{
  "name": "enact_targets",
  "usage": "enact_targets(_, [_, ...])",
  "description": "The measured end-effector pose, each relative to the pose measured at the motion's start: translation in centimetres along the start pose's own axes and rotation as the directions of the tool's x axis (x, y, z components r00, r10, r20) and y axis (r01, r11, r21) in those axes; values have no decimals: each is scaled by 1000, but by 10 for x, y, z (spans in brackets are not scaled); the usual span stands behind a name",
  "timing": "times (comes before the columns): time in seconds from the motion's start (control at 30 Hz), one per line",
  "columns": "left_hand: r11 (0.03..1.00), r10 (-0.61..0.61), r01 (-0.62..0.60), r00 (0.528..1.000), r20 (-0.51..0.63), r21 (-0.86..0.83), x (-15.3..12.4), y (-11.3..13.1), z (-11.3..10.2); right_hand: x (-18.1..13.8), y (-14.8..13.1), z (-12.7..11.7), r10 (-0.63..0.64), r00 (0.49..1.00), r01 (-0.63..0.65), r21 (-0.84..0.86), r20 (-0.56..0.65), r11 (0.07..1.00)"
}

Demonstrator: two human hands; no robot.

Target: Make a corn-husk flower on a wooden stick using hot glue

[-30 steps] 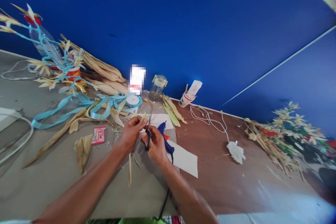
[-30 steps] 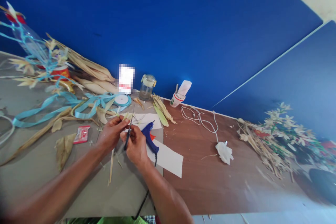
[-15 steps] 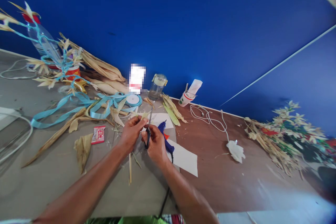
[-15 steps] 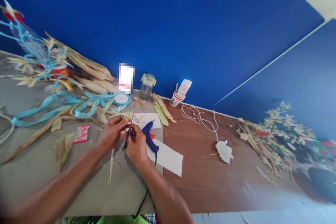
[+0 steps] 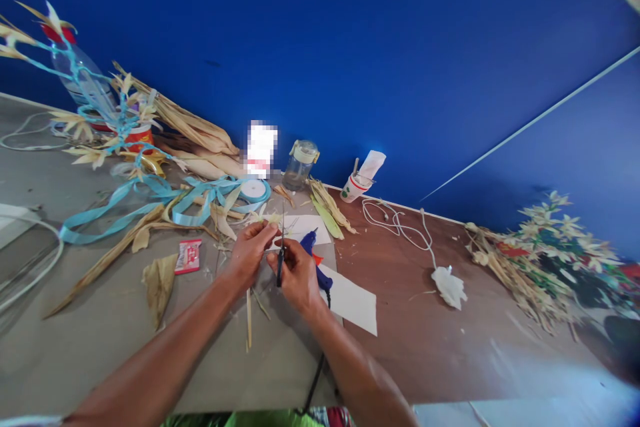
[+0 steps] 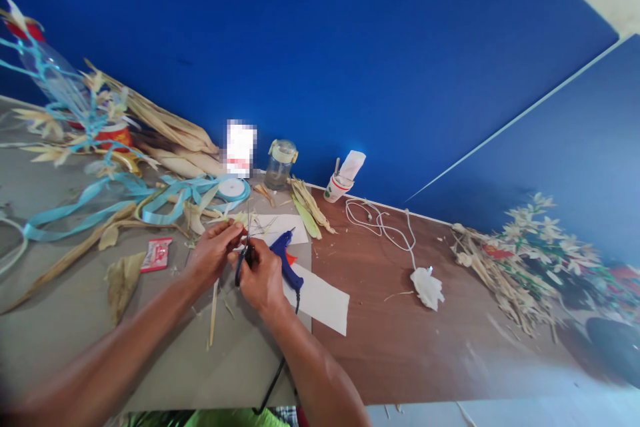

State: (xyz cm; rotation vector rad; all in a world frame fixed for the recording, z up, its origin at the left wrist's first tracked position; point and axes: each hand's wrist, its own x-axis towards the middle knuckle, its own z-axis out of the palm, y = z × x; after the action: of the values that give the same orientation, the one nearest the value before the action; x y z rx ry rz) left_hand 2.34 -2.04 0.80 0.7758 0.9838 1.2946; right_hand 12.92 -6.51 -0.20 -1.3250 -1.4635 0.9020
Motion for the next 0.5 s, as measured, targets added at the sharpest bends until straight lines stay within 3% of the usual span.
enact_targets(0.5, [992, 60, -66, 997, 54, 111, 3, -5, -3, 2, 1, -1, 1, 1000, -3, 129, 11, 992])
